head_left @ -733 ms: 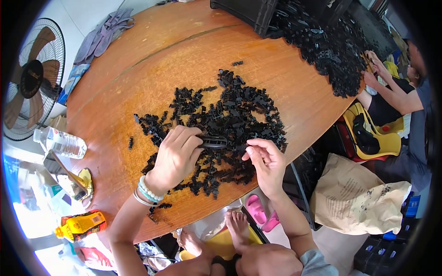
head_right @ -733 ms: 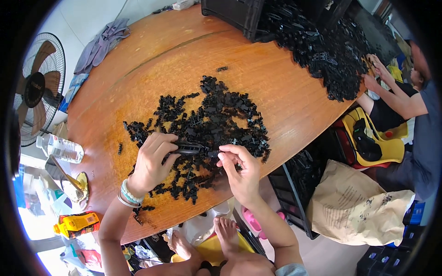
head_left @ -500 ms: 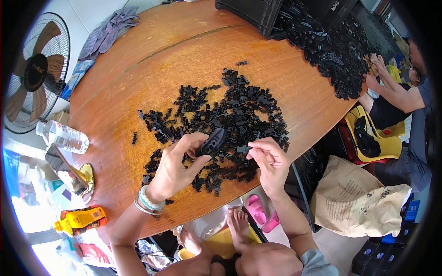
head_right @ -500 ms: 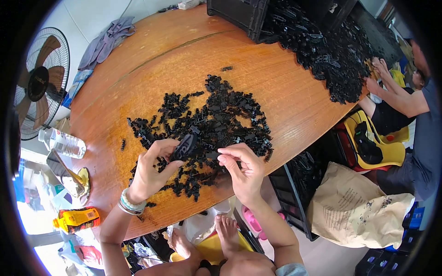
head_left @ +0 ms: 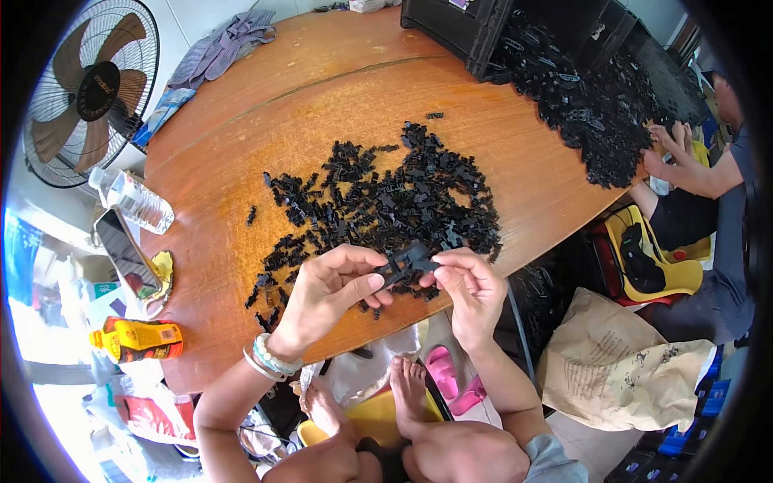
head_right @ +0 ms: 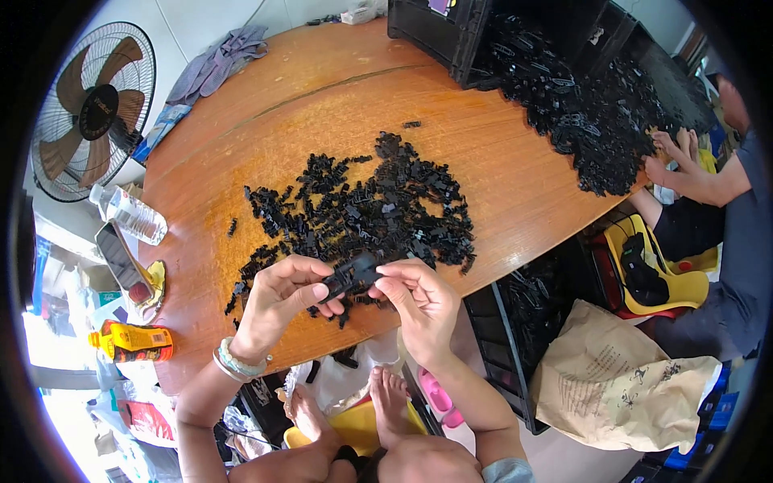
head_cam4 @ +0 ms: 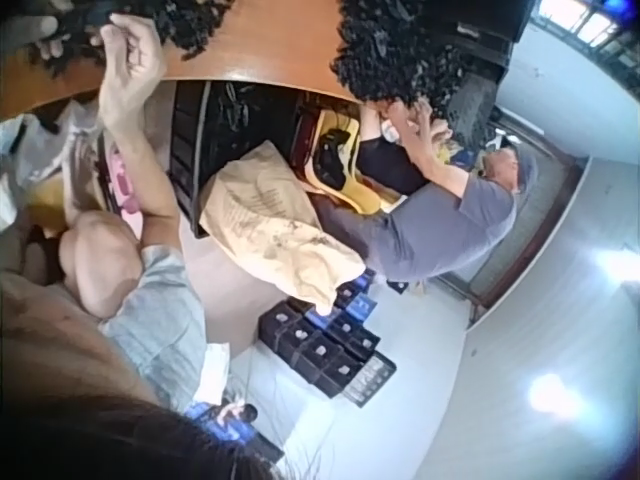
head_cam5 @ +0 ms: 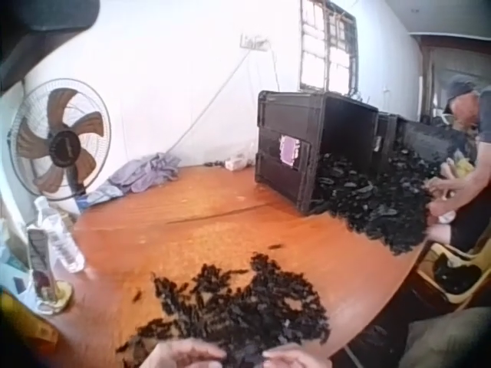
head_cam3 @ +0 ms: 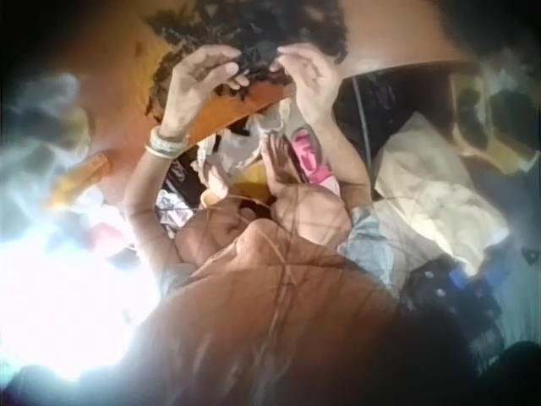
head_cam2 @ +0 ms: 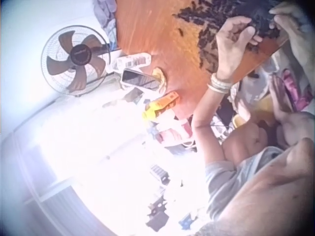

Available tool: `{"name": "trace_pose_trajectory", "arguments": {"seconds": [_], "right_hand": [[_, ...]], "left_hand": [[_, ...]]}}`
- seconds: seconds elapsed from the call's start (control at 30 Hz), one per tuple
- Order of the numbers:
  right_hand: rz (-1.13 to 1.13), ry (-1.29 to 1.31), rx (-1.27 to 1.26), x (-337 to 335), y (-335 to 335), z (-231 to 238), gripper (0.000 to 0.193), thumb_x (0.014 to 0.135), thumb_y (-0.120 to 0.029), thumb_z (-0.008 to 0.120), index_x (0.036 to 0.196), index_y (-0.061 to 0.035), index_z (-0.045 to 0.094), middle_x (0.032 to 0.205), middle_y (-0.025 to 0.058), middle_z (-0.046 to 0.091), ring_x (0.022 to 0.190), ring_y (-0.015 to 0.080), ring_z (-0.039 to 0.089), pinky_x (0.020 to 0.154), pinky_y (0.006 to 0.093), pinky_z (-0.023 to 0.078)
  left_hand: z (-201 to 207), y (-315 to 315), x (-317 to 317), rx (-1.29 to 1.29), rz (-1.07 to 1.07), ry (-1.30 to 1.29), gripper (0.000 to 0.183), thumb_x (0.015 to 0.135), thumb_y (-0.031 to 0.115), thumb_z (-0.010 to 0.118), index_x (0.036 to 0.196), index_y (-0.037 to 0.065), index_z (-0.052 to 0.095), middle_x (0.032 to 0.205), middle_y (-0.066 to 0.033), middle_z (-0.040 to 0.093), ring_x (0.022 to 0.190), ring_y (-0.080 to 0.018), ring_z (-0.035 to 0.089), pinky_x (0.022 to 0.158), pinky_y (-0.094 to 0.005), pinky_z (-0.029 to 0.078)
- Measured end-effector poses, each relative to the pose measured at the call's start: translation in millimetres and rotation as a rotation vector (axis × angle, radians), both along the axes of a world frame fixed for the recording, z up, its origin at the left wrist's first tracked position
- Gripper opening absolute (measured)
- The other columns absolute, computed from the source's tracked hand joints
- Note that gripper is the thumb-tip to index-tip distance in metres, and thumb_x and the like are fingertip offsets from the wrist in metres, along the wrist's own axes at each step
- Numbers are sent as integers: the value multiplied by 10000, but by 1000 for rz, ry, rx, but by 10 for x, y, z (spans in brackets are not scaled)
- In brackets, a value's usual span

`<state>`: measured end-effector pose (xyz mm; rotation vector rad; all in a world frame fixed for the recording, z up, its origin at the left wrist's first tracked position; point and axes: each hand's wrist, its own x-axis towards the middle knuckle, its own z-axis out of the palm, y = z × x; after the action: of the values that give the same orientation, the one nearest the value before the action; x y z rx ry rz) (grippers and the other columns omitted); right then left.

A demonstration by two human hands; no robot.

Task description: The person assembles or sorts black plastic components by hand on a table, working with items from a box and a paper bag.

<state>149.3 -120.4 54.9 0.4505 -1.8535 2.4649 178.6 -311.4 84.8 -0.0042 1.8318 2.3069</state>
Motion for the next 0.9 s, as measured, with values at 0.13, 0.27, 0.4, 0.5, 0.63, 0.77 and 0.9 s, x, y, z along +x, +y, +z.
{"name": "trace_pose_trajectory", "arguments": {"seconds": [0.13,0.27,0.4,0.5,0.63,0.77,0.9], "right_hand": [[-21,-113,-15,16,6,123,121,885,-37,581,978,37,604,927,91,652,831,105,610,753,220,473],[14,-51,-83,2,-72,272,136,888,-56,591,987,37,608,917,76,649,835,88,589,759,214,464],[90,-36,-131,130,-133,256,135,893,-55,588,984,44,601,926,70,642,826,82,584,759,211,462],[74,-63,-110,195,-165,220,132,896,-51,582,988,42,596,921,67,638,833,87,584,767,210,459],[125,-107,-139,293,-241,228,112,890,-33,581,974,39,597,938,67,627,851,94,581,772,210,457],[114,-42,-57,372,-325,172,86,876,-8,584,950,34,597,975,84,623,877,102,571,786,236,452],[111,-49,-19,415,-366,169,64,869,-5,587,923,28,598,970,98,630,880,114,576,798,239,447]], "left_hand": [[96,136,-20,-73,21,89,191,882,18,578,1062,-40,560,909,-109,640,803,-154,641,710,-263,525],[348,195,-63,-80,26,162,395,833,-98,524,1202,-36,395,872,-123,642,776,-160,652,662,-239,523],[378,123,101,-211,28,83,439,790,-128,531,1193,-40,380,852,-128,643,771,-159,652,634,-245,532],[395,168,280,-169,45,85,478,794,-130,559,1212,-25,354,921,-143,638,800,-174,649,707,-273,543],[282,58,423,29,73,84,502,805,-117,583,1229,-11,335,955,-152,634,828,-184,648,732,-282,541],[221,56,499,-20,174,122,513,790,-109,623,1217,-22,352,951,-152,641,855,-189,652,757,-294,543],[198,65,572,-145,226,97,410,769,-103,656,1106,-45,430,933,-157,646,848,-187,660,749,-272,546]]}}
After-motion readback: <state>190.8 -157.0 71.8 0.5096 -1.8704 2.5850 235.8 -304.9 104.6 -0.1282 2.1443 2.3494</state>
